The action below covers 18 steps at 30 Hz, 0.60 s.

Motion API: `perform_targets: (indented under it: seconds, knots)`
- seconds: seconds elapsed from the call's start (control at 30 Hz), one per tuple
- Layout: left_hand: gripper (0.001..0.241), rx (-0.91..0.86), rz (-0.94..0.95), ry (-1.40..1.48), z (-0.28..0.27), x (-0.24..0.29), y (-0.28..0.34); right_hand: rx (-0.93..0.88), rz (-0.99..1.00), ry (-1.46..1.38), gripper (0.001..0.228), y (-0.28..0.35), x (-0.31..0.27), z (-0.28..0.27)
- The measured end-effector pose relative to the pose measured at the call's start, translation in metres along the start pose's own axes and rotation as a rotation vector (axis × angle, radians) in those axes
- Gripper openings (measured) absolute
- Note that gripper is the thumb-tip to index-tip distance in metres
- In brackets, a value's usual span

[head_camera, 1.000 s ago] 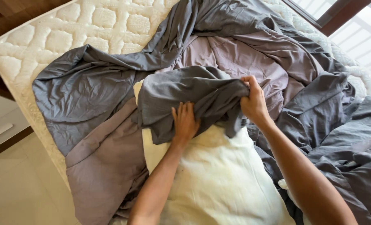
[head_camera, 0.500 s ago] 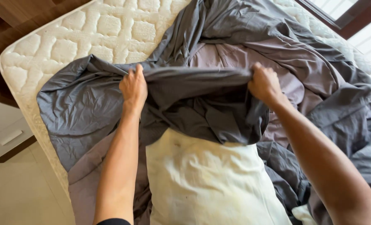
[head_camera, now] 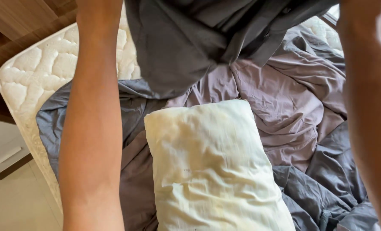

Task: The person places a pillow on a bed, then inserts it into a grey pillowcase. They adjust the fabric around the pillow, tucking in the corners and smoothing the surface to fit the case properly.

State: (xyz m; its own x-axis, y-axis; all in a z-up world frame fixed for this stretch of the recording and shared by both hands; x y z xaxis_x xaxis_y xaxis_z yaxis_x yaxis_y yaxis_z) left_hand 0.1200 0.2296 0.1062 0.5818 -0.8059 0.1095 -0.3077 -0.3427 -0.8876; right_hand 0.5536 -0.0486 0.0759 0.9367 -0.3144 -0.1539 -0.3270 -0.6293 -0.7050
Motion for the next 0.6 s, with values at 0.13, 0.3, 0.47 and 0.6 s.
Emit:
perform_targets:
  seconds: [0.13, 0.3, 0.47, 0.6]
  knots:
    - [0.039, -0.057, 0.055, 0.073, -0.031, 0.012, 0.024, 0.019, -0.187, 0.286, 0.047, 0.029, -0.004, 0.008]
    - [0.035, -0.365, -0.268, 0.113, -0.014, 0.0, 0.151, -0.375, 0.022, 0.231, 0.046, 0.095, -0.086, 0.032]
    - [0.032, -0.603, -0.987, 0.125, 0.012, -0.025, 0.252, -0.793, 0.36, 0.01, 0.034, 0.172, -0.078, 0.139]
    - [0.036, -0.153, -1.395, 0.662, 0.031, -0.048, 0.264, -0.913, 1.195, -0.805, 0.041, 0.149, -0.155, 0.132]
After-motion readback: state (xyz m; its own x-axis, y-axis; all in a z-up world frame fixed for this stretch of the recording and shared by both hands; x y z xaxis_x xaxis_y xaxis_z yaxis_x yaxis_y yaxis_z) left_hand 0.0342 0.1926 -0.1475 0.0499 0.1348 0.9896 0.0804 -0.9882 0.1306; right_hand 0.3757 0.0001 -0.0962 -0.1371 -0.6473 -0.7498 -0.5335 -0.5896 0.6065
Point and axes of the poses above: each hand's wrist, its own y-axis away from the middle knuckle, its own z-axis out of the palm, x = y × z, the point moved 1 cm from there along -y, towards the middle knuckle, and after that the axes turned 1 degree about y, right-handed, at the moved point
